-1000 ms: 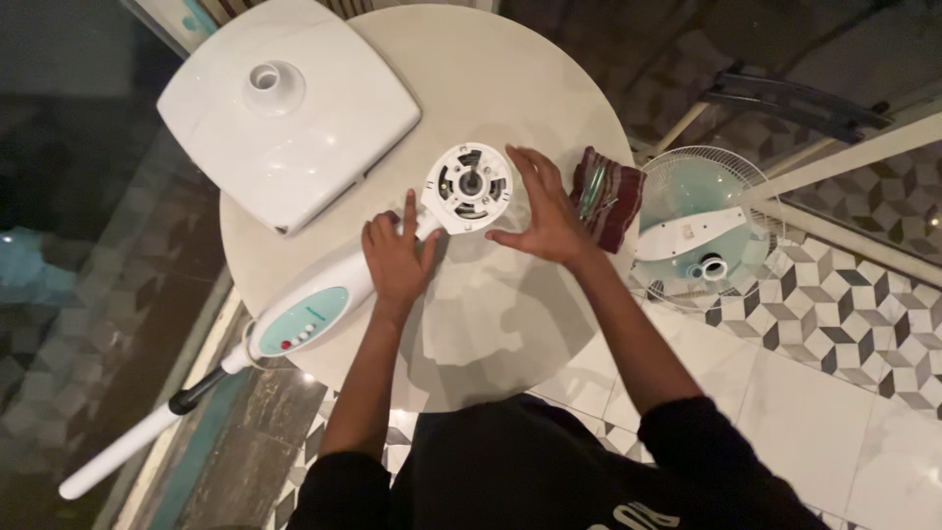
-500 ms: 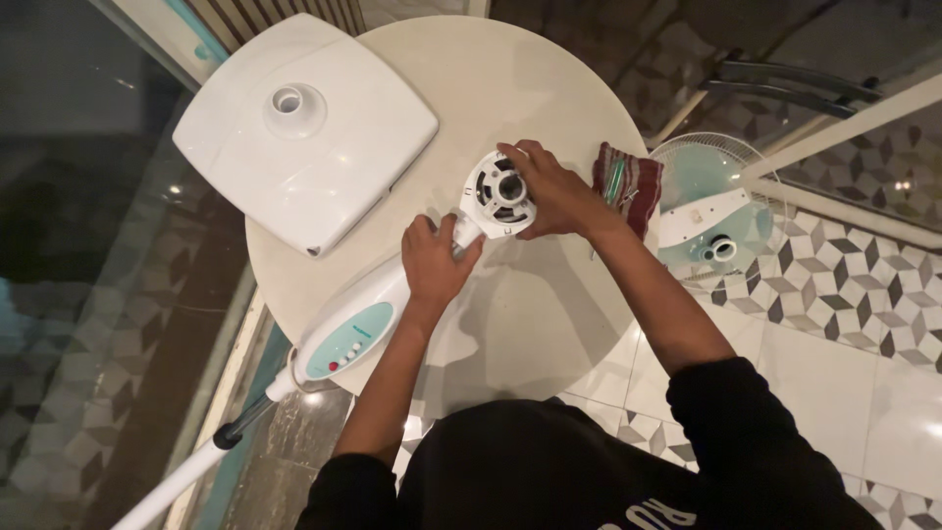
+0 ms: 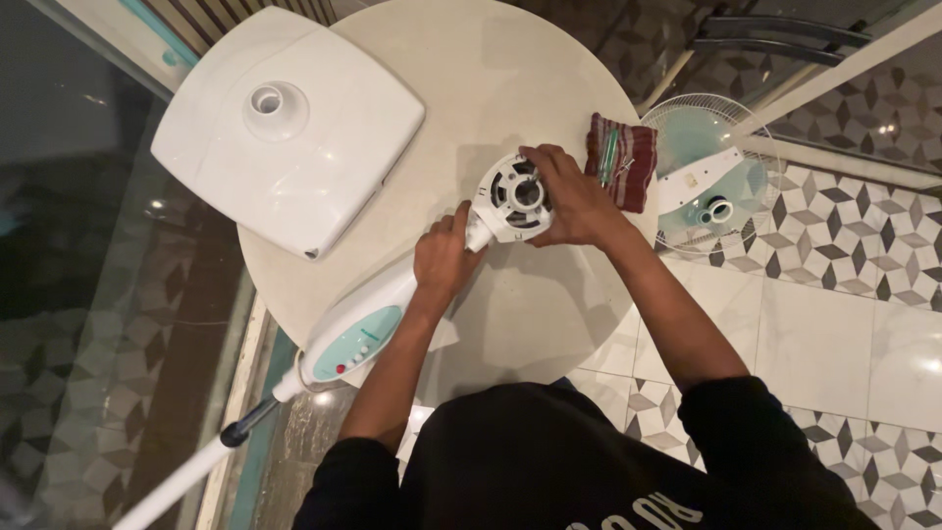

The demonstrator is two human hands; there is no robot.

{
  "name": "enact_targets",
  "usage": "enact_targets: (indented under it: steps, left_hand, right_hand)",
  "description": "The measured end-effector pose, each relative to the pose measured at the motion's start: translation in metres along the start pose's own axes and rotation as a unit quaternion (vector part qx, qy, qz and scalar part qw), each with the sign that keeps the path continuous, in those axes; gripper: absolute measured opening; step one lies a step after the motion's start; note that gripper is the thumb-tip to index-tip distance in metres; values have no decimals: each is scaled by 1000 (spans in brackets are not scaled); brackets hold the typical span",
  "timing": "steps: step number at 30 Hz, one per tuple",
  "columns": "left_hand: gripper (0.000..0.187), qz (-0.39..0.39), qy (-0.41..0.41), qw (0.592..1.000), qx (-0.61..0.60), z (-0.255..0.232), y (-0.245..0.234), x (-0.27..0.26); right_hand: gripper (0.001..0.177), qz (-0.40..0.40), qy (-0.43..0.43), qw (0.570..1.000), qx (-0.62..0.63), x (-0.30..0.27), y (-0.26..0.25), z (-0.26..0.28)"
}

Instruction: The person uses a screwdriver to loosen and remove screws from a white plastic component of a steam mop. After removing the screws, the person separates the component into two parts and places them on the table.

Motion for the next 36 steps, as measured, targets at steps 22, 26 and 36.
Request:
enact_targets:
  steps: [22,26,36]
  left_hand:
    - [52,21,-166,984,-63,-19,-16,-23]
    - [58,24,-208,977,-49,-21,-19,-21]
    - [65,40,-261,964,-10,-21,-18,-20]
  right_hand:
    - [136,27,-47,995,80,-46,8,-10]
    - [121,48,-83,990,106,-39,7,-15]
    - [57,53,-129,985,105,-12,-3,-14]
Point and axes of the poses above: each hand's wrist, its own x-axis towards the middle knuckle, its own y-axis out of the palm, z = x × y, the point moved 6 cm from there along x, towards the middle knuckle, and after that the axes turned 7 degrees about -z, right-handed, at the moved point
